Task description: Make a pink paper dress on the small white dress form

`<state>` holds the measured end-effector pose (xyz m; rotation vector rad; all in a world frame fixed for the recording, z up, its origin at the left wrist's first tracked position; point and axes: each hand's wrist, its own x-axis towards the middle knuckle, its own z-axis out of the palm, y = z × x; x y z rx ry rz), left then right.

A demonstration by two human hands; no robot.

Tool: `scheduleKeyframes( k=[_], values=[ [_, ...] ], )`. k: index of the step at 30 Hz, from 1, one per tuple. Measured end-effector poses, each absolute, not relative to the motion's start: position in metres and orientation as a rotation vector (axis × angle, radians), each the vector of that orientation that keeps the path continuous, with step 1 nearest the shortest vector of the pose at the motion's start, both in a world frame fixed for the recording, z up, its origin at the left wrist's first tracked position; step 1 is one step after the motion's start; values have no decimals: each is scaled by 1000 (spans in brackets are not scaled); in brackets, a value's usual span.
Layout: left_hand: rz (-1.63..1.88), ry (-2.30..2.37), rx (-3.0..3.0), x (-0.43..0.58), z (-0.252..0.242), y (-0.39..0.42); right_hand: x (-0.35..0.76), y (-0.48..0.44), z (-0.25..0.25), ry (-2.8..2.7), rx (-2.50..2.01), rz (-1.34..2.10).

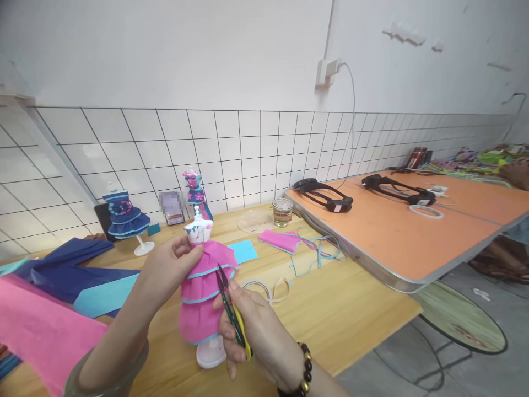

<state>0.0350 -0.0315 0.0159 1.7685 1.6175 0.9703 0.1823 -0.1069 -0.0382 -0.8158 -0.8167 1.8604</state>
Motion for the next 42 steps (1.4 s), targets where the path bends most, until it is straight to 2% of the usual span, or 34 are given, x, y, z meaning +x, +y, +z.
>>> scheduleKeyframes(
  k=[42],
  values=[
    [993, 1575, 1853, 38, 3, -27, 180, -98, -35, -894, -901, 1775]
  ],
)
